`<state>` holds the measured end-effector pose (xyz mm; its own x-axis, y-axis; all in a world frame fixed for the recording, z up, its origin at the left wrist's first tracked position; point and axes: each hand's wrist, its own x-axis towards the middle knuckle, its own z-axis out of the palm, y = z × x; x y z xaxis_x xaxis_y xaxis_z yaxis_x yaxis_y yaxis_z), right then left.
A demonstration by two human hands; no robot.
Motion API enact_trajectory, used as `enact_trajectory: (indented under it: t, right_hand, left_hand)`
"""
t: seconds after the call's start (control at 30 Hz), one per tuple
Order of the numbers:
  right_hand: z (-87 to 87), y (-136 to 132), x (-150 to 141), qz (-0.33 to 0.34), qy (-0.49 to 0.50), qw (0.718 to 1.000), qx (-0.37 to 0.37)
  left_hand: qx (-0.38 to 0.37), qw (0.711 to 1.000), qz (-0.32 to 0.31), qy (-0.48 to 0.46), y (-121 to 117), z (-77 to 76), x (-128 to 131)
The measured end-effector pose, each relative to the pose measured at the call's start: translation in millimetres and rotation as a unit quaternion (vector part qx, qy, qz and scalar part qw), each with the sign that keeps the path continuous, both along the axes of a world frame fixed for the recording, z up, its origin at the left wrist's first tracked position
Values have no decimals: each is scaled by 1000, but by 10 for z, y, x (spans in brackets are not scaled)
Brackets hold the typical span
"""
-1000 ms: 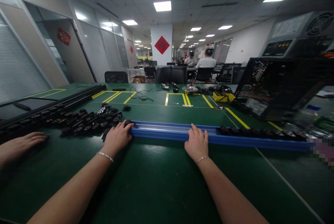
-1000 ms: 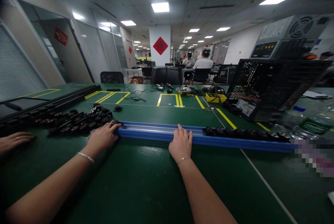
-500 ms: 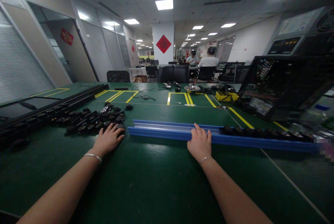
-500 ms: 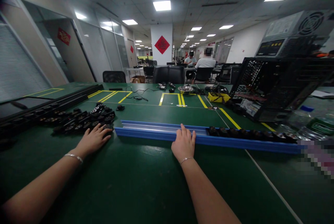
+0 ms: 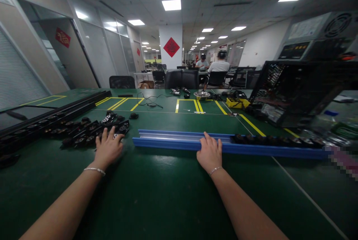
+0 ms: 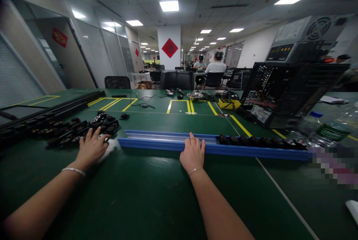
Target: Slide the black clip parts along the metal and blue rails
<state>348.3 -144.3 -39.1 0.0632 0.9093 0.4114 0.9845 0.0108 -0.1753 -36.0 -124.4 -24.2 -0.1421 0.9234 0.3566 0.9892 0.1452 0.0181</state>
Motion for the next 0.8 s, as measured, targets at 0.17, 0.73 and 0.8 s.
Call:
enact_trajectory:
  t: [0.17,0.73,0.8]
  right_hand:
    - [-6,-5,20,6,-2,1000,2]
    - [69,63,353,-115,54,979,157]
    - [50,88,465,-149,69,971,175]
  left_hand:
    - [131,984,-59,-106,55,66,867]
    - [70,983,-163,-55,-73,-80,1867]
    - [72,983,-163,-49,-78,-78,1874]
